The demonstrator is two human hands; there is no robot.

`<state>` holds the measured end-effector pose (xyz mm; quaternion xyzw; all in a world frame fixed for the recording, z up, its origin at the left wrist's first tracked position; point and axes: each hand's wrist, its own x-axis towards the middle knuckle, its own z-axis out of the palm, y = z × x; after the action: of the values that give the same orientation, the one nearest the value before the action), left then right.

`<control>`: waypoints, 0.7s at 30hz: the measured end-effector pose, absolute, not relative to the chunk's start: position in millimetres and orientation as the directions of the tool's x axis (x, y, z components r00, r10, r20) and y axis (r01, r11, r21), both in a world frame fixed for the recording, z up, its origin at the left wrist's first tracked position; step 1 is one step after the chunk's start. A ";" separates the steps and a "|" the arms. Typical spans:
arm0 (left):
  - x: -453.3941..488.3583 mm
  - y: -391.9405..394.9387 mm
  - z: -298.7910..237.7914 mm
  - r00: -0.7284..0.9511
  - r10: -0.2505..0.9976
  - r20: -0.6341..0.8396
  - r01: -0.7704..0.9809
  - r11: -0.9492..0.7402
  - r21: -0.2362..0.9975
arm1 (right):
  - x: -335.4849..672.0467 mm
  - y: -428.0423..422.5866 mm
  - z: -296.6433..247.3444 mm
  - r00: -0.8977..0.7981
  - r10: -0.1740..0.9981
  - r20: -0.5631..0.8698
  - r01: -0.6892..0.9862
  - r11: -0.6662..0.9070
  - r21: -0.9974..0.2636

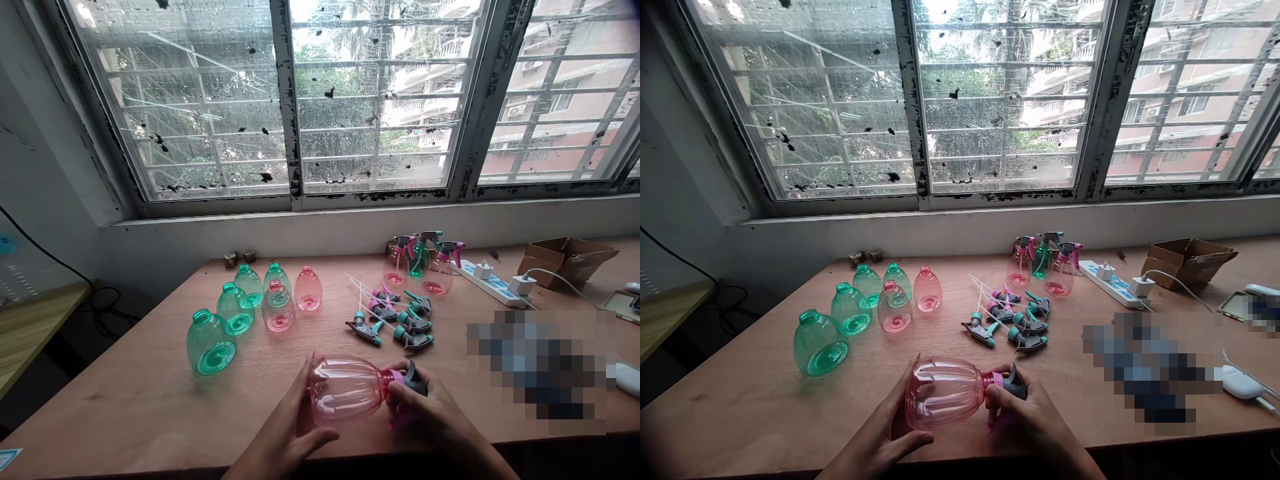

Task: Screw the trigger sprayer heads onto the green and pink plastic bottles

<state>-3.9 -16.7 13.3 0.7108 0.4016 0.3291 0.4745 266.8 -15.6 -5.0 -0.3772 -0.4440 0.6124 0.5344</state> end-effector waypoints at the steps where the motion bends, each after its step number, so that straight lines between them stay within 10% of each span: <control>1: -3.5 -16.5 13.4 0.447 0.889 0.099 0.270 -0.240 0.932 | 266.8 -15.6 -5.1 -0.145 0.989 0.014 -0.322 -0.034 -0.946; 21: -3.4 -19.8 17.0 0.451 0.889 0.078 0.292 -0.230 0.928 | 266.7 -14.9 -6.8 -0.138 0.990 0.035 -0.340 -0.014 -0.940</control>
<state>-3.4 -19.8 17.0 0.7149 0.4131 0.3223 0.4631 266.7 -14.9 -6.8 -0.3665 -0.4432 0.6106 0.5445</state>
